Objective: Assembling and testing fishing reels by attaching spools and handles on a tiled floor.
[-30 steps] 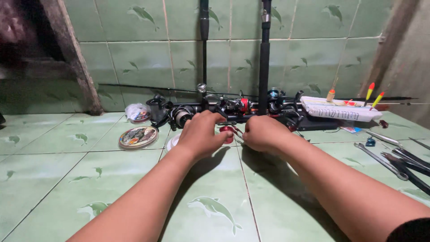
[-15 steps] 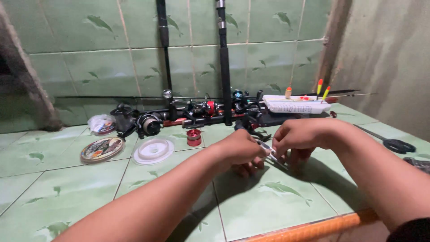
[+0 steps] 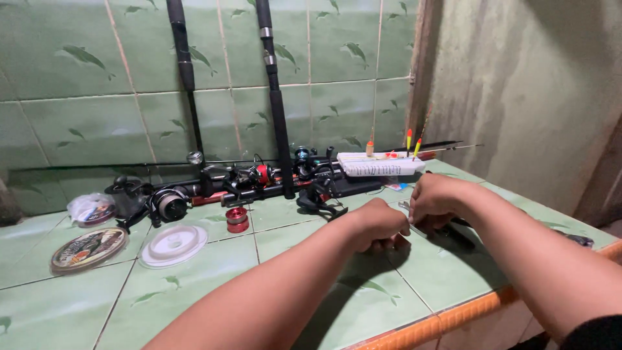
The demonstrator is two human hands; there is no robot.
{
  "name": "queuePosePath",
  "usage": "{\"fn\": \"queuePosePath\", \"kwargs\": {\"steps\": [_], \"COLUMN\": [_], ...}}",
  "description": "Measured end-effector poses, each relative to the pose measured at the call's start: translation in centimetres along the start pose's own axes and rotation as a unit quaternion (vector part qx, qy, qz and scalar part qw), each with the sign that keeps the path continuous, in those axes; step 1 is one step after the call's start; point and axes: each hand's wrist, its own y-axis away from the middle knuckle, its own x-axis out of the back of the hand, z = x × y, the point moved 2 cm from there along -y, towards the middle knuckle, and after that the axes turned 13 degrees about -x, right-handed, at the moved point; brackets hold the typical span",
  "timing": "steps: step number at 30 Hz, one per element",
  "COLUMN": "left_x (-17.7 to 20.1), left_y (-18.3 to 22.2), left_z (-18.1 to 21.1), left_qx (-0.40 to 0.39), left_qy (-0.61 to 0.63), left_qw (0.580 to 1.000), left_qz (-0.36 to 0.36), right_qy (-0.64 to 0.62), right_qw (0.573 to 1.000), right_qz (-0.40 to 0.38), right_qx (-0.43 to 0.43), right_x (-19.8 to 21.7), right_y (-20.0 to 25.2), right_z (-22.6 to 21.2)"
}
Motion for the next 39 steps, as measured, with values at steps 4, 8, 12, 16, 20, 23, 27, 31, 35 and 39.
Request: {"fn": "queuePosePath", "kwargs": {"steps": [4, 8, 12, 16, 20, 23, 27, 31, 35, 39], "left_x": [1.3, 7.4, 14.0, 17.6, 17.1, 16.1, 14.2, 13.4, 14.2, 14.4], "left_y": [1.2, 7.3, 12.5, 12.8, 10.8, 8.9, 8.3, 7.6, 5.8, 4.3], "left_z": [0.3, 4.2, 5.7, 2.4, -0.4, -1.7, -1.1, -1.4, -3.1, -5.5], "left_qx": [-0.009, -0.016, 0.042, 0.053, -0.019, -0.042, -0.012, -0.001, -0.031, -0.032], "left_qy": [-0.005, -0.239, -0.341, -0.375, -0.349, -0.334, -0.324, -0.314, -0.23, -0.172], "left_qw": [0.999, 0.965, 0.923, 0.902, 0.92, 0.929, 0.939, 0.941, 0.957, 0.959], "left_qz": [0.037, 0.104, 0.172, 0.209, 0.178, 0.153, 0.113, 0.129, 0.174, 0.224], "right_qy": [0.148, -0.028, -0.098, -0.125, -0.088, -0.104, -0.069, -0.115, -0.2, -0.308], "right_qw": [0.987, 0.999, 0.994, 0.99, 0.991, 0.988, 0.99, 0.983, 0.965, 0.931], "right_qz": [0.06, 0.02, -0.031, -0.049, -0.105, -0.111, -0.116, -0.138, -0.171, -0.198], "right_qx": [0.019, 0.019, 0.029, 0.044, 0.009, 0.009, 0.029, 0.026, 0.0, -0.001], "right_x": [0.9, 1.4, -0.1, -3.3, -5.6, -5.9, -5.9, -6.1, -5.9, -5.6], "right_y": [2.0, 7.3, 8.4, 5.6, 4.0, 4.8, 4.3, 3.9, 4.9, 6.1], "right_z": [-1.9, -7.1, -11.1, -12.3, -12.6, -12.7, -12.1, -11.4, -11.3, -11.9]}}
